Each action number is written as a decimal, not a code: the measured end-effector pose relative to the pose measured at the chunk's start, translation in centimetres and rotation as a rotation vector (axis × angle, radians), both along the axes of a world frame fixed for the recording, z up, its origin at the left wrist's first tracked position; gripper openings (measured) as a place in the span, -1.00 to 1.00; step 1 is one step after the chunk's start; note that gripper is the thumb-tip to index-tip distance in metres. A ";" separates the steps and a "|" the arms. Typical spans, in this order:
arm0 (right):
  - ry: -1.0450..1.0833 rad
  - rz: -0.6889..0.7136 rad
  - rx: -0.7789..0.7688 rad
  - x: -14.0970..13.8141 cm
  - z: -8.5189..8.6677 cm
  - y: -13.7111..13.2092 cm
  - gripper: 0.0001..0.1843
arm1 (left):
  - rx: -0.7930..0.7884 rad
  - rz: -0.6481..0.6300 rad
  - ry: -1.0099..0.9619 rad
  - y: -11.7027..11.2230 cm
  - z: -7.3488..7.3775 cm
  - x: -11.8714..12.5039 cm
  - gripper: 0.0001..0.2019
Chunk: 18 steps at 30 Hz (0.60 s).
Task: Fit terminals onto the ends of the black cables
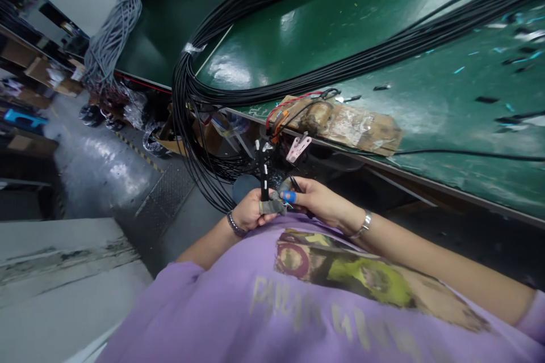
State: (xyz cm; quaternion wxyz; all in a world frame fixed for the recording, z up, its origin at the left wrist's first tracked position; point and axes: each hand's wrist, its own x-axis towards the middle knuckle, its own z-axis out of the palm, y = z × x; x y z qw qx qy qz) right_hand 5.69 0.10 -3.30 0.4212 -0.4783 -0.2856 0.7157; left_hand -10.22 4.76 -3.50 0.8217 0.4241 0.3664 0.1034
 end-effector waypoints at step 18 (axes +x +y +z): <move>-0.589 0.052 0.885 1.5 1.4 -1.5 -0.86 | -0.102 0.103 -0.133 0.1 0.0 0.1 -0.56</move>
